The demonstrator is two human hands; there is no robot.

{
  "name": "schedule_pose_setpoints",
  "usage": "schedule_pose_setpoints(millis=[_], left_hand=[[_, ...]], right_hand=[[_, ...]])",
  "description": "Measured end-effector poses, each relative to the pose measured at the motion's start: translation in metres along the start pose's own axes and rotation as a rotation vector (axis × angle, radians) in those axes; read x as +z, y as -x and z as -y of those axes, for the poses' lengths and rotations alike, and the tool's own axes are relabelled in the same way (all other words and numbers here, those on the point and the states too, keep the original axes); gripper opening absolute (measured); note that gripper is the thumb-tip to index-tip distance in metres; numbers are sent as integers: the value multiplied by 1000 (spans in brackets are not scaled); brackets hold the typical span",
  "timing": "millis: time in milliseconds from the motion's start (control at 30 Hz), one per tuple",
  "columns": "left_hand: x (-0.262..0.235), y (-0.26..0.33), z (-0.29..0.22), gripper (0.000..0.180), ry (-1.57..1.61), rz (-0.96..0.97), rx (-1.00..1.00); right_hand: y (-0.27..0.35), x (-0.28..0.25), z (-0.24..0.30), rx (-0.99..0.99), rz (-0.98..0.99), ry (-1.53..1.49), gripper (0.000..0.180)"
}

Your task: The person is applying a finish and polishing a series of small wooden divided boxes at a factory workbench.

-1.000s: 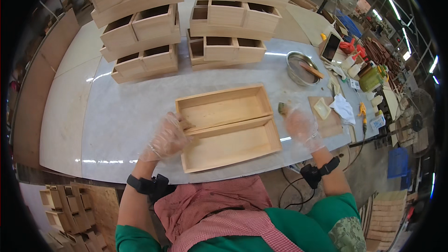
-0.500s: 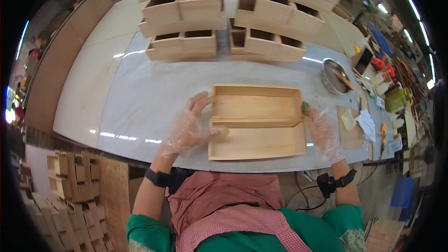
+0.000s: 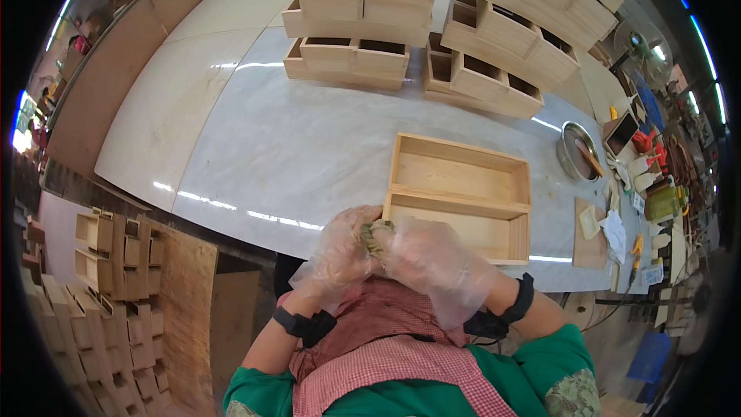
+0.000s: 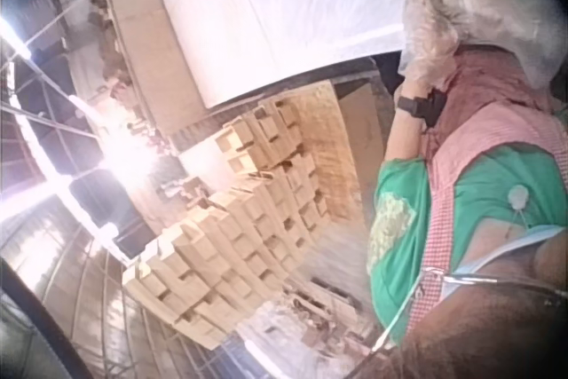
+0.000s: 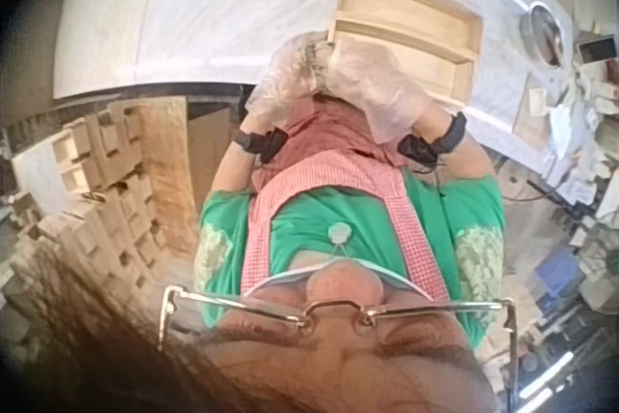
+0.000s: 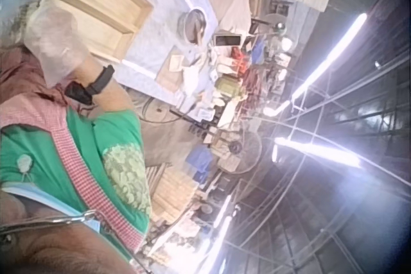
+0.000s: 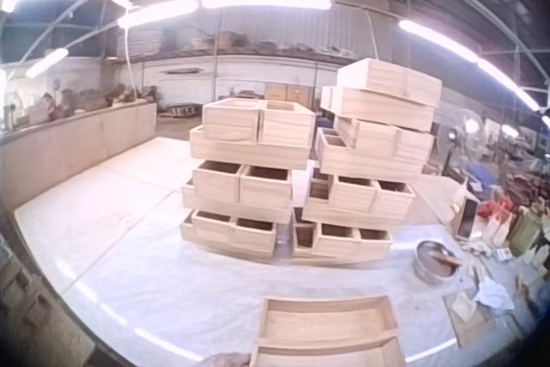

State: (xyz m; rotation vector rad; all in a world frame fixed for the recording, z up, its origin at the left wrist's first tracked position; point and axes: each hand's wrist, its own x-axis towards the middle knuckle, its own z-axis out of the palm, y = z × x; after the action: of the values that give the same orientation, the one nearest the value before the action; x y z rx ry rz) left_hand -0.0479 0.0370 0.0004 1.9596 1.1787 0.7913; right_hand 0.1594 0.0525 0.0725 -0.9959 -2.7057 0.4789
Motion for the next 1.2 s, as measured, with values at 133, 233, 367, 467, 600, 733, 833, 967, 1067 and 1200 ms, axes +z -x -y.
schedule_pose_setpoints(millis=[133, 233, 367, 467, 600, 733, 833, 967, 1067, 1200], left_hand=[[0, 6, -14, 84, -101, -60, 10], [-2, 5, -20, 79, -158, -96, 24], [-3, 4, -16, 74, -26, 32, -43], [6, 9, -14, 73, -4, -174, -42], [14, 11, -15, 77, 61, -225, 87], [12, 8, -18, 83, -28, -146, 122], [13, 6, -19, 80, 49, -146, 154], [20, 6, -19, 75, 303, -142, 111], [24, 7, -19, 75, 351, -156, 70], [28, 6, -18, 77, 225, -210, 92]], right_hand=[[-12, 19, -51, -117, -201, -580, 27], [-22, 21, -49, -50, -224, -194, 26], [-3, 17, 16, -13, -98, 41, 22], [14, 5, 43, 29, -141, 81, 23], [23, -14, 49, -68, -21, 141, 45], [41, -17, 44, 25, 81, 169, 51], [87, -11, 23, 221, 54, 182, 33], [185, -18, -27, 449, -224, 440, 18], [223, -29, -46, 649, -182, 562, 20], [171, -22, -20, 493, -99, -72, 25]])
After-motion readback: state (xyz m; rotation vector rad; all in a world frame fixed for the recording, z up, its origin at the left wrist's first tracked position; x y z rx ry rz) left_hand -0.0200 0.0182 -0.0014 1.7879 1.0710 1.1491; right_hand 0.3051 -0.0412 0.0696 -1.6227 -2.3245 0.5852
